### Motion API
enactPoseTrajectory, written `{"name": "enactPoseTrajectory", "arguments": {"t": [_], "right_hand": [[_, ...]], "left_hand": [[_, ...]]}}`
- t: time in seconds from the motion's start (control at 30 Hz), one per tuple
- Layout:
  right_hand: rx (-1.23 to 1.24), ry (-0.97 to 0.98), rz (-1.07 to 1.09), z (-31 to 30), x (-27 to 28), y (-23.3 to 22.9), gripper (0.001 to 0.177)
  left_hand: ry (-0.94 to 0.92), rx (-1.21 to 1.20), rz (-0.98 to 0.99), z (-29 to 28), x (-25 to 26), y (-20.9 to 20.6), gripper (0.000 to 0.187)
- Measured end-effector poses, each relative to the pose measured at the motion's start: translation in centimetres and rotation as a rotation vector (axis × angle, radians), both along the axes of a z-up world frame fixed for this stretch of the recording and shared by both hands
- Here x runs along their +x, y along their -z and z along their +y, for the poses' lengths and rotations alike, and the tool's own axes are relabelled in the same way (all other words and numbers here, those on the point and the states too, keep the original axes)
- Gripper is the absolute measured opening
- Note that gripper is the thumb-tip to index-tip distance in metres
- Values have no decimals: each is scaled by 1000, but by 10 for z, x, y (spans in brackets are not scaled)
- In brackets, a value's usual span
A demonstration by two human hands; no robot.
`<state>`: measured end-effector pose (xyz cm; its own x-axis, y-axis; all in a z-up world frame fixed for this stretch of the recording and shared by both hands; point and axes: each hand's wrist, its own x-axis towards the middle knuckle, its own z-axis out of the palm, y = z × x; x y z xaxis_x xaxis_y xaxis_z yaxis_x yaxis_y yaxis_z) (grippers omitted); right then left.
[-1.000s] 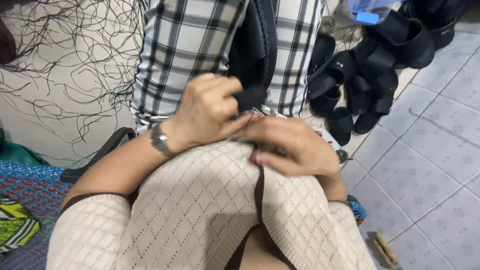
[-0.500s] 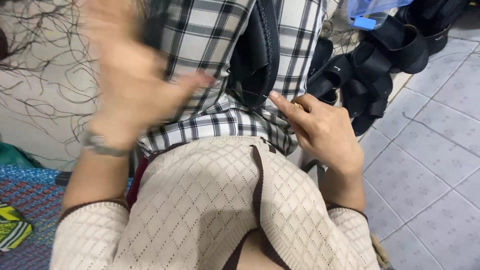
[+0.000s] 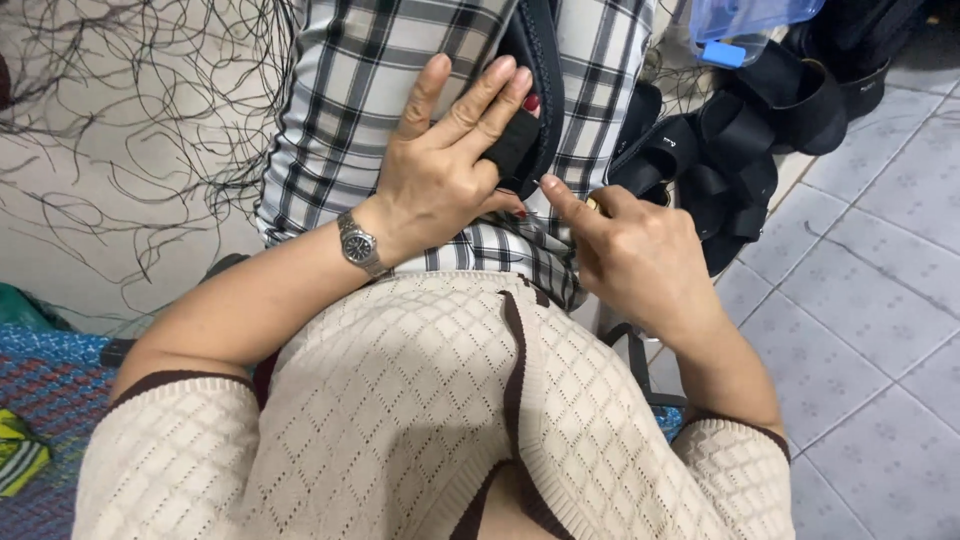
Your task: Hand-sewing the straps of black sandals using a needle and thread while sitting on the floor.
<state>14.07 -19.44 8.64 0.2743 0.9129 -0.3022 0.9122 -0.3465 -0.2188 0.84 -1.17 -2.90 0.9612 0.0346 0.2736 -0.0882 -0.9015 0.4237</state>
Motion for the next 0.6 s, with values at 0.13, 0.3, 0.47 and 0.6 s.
{"name": "enactPoseTrajectory", "arguments": {"t": [0.13, 0.3, 0.47, 0.6], "right_hand": [[116, 38, 202, 1, 4, 7, 56], [202, 50, 206, 13, 1, 8, 32], [260, -8, 194, 4, -4, 14, 27], [375, 65, 221, -8, -15, 13, 22]], "left_hand": [[23, -2, -21, 4, -1, 1, 37], [29, 28, -46, 8, 1, 5, 38], [-118, 85, -198, -2, -8, 28, 77], [-39, -41, -325, -4, -46, 24, 37]]}}
